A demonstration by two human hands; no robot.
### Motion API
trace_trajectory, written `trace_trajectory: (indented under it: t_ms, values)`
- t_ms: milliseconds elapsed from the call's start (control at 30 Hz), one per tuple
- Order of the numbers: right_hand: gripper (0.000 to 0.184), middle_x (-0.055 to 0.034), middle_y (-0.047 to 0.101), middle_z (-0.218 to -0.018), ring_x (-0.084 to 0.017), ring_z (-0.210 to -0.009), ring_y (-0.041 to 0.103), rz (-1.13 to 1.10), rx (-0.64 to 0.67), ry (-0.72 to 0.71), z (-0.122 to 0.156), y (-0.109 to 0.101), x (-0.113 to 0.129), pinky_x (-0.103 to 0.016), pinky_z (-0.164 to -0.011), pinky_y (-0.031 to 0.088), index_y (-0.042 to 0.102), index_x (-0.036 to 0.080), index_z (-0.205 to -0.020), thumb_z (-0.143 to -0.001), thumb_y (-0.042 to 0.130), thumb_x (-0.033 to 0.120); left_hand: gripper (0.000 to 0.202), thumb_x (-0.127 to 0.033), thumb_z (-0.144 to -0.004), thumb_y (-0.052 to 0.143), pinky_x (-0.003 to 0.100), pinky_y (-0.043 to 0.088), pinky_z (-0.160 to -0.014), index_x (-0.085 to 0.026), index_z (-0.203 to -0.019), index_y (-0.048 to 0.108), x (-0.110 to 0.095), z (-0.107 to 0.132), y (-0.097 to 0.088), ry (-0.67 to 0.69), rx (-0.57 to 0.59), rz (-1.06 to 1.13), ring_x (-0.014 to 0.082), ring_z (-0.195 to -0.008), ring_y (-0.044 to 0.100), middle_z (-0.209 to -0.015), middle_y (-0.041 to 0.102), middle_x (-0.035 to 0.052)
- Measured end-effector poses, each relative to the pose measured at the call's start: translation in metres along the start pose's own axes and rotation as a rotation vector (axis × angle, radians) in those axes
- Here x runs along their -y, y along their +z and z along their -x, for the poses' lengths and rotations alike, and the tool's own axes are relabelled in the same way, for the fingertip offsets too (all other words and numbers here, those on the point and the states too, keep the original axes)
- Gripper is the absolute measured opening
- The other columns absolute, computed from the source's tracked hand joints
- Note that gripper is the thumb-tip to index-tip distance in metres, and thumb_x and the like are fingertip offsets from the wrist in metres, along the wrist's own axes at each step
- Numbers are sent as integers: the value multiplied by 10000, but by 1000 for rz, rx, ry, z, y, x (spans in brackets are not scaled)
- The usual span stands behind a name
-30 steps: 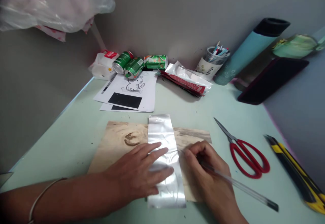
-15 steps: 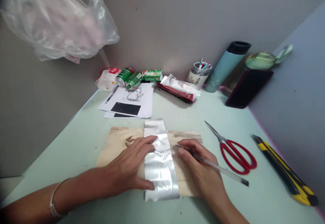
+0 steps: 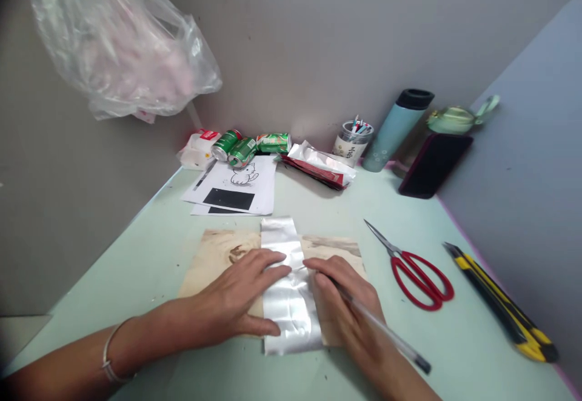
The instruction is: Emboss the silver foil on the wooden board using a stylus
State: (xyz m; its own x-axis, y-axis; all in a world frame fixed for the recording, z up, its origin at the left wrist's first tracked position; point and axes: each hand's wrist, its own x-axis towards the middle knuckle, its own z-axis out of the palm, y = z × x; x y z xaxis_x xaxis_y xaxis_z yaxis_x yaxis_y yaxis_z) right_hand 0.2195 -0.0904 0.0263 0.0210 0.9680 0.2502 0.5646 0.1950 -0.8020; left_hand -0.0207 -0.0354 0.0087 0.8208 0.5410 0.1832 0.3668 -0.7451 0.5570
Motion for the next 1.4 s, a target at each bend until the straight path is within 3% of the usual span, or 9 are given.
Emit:
trace_trajectory:
  t_ms: [167,267,467,667,867,1100,1400]
  values:
    - [198,-27,736,-847,-204,-776,692,-85,108,136,-5,0,1,-277,-656,546,729,243,-879,-952,584,356,537,-407,-873,782,510,411,-1125,-179,-1322,596,-1,3,0,105,-19,-71,343,-1423,389,-1476,463,207]
    - [182,-18,689,-774,-196,-707,650,-123,126,208,-3,3,-2,-278,-588,510,671,228,-829,-927,601,365,482,-401,-920,730,519,404,-1134,-203,-1341,604,-3,4,-2,120,-2,-108,353,-1456,356,-1503,452,202]
    - [195,-4,623,-707,-175,-641,583,-103,206,196,-4,6,-3,-278,-553,470,591,226,-779,-931,566,345,410,-410,-992,624,497,402,-1146,-228,-1355,576,-7,4,-11,94,66,-98,329,-1482,318,-1524,435,165]
    - [191,-24,676,-778,-184,-692,615,-4,322,202,-3,5,-3,-287,-586,483,602,229,-821,-959,532,341,410,-441,-1031,537,492,362,-1174,-226,-1380,531,-1,4,-4,120,57,-100,308,-1510,247,-1527,408,156]
    - [148,-9,659,-766,-167,-669,602,-15,344,176,0,6,-11,-277,-585,487,588,238,-850,-966,541,318,446,-455,-1016,571,479,318,-1203,-211,-1386,518,7,6,6,152,24,-106,304,-1518,220,-1524,407,163]
    - [157,17,616,-749,-145,-643,557,19,364,160,0,7,-8,-256,-567,459,552,246,-843,-987,518,299,448,-456,-1051,483,494,326,-1191,-189,-1411,481,6,5,5,164,38,-110,315,-1516,213,-1516,403,188]
    - [204,20,602,-724,-149,-628,553,85,351,156,0,8,-5,-259,-562,459,528,249,-812,-1001,495,319,462,-462,-1020,556,492,327,-1187,-194,-1392,492,7,3,7,160,39,-129,328,-1508,241,-1515,413,188]
